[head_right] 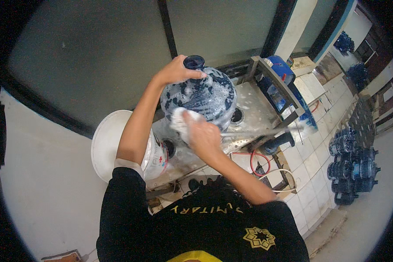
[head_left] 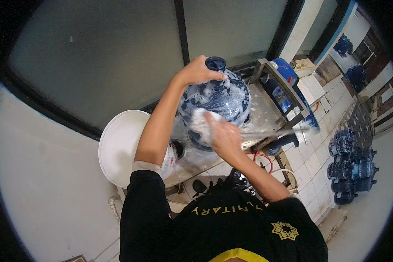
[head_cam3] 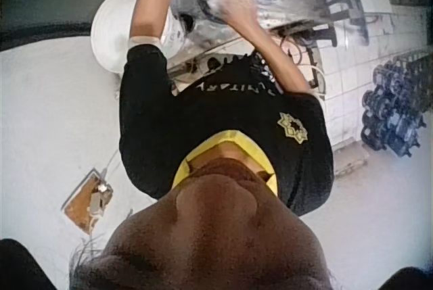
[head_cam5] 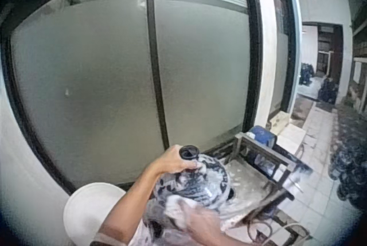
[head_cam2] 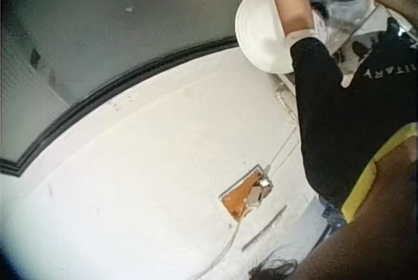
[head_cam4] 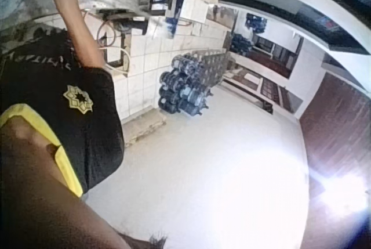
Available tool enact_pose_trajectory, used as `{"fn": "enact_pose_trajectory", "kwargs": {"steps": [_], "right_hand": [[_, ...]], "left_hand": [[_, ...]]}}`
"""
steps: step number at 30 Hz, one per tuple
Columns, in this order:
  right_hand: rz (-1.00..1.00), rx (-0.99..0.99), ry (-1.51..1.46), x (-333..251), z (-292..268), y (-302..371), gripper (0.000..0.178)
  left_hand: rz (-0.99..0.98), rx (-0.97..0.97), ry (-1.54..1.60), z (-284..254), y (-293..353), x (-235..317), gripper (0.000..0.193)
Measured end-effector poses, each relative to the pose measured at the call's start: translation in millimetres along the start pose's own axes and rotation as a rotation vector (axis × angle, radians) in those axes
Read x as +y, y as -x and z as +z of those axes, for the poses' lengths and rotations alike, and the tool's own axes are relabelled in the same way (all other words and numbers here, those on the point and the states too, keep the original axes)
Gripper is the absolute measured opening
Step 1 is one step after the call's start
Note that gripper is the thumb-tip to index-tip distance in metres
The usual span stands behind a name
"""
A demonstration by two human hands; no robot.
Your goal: The person scrubs the exterior of a large blue water jug with a soapy sponge, rinses it with water from a hose, and places it on a tiled floor among other jugs. They repeat this process for a second jug, scrubbing the exterior and the opening before rinsing and setting it down.
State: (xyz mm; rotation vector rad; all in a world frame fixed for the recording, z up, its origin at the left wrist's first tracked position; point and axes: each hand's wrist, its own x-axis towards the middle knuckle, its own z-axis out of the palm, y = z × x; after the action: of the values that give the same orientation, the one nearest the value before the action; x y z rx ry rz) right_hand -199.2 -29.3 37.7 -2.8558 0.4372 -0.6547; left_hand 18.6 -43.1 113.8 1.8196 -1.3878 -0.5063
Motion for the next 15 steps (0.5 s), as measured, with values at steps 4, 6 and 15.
{"fn": "enact_pose_trajectory", "kwargs": {"steps": [4,6,15], "right_hand": [[0.304,0.091,-0.096,42,-6,35,0.050],[0.439,0.100,-0.171,57,-11,32,0.056],[0.429,0.235,-0.655,71,-113,10,0.055]], "left_hand": [[0.186,0.338,0.147,41,-9,-32,0.027],[0.186,0.468,0.292,61,-9,-25,0.021],[-0.108,0.523,0.119,57,27,-24,0.045]]}}
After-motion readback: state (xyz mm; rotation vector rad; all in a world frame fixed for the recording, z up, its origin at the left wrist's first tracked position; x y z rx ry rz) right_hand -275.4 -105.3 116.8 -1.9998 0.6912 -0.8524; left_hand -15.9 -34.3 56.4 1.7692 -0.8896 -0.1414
